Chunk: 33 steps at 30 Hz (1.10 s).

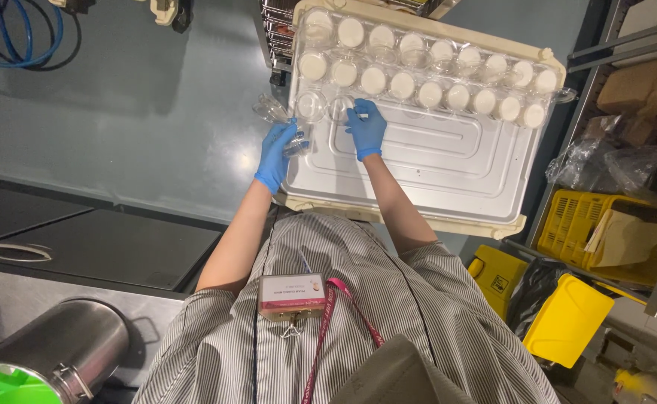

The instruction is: Preparing and filling small dessert cups with a white liquid mixture.

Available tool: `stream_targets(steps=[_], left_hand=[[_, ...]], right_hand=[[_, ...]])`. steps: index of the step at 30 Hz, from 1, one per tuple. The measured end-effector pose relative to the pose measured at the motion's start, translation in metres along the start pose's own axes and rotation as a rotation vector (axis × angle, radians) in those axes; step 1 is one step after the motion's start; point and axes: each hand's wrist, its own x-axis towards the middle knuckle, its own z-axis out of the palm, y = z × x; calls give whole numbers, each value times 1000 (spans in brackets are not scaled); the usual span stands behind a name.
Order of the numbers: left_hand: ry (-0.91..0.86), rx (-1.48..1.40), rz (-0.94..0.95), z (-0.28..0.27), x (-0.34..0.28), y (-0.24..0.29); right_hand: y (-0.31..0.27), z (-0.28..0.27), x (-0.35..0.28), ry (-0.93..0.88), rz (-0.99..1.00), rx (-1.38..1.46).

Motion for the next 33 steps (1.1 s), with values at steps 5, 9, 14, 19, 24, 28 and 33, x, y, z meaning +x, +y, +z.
stream_targets(steps=[5, 9, 14, 19, 24, 28, 33], left_hand=[[16, -29, 27, -3, -2, -5], [-27, -17, -1, 18, -15, -3], [-145, 9, -33, 51, -24, -16], [-184, 55, -54, 69, -23, -23], [-139, 200, 80, 59, -9, -41], [-30, 182, 144, 43, -5, -26], [88, 109, 211, 24, -2, -16]], right_hand=[[-49, -3, -29, 73, -72, -189], [-60, -7, -67, 50, -242, -327], [-62, -11, -101, -288, -177, -159], [-53, -28, -97, -272, 1, -8], [-47, -48, -81, -111, -41, 47], [-34, -67, -38, 80, -92, 43], [-15, -72, -4, 190, -88, -44]])
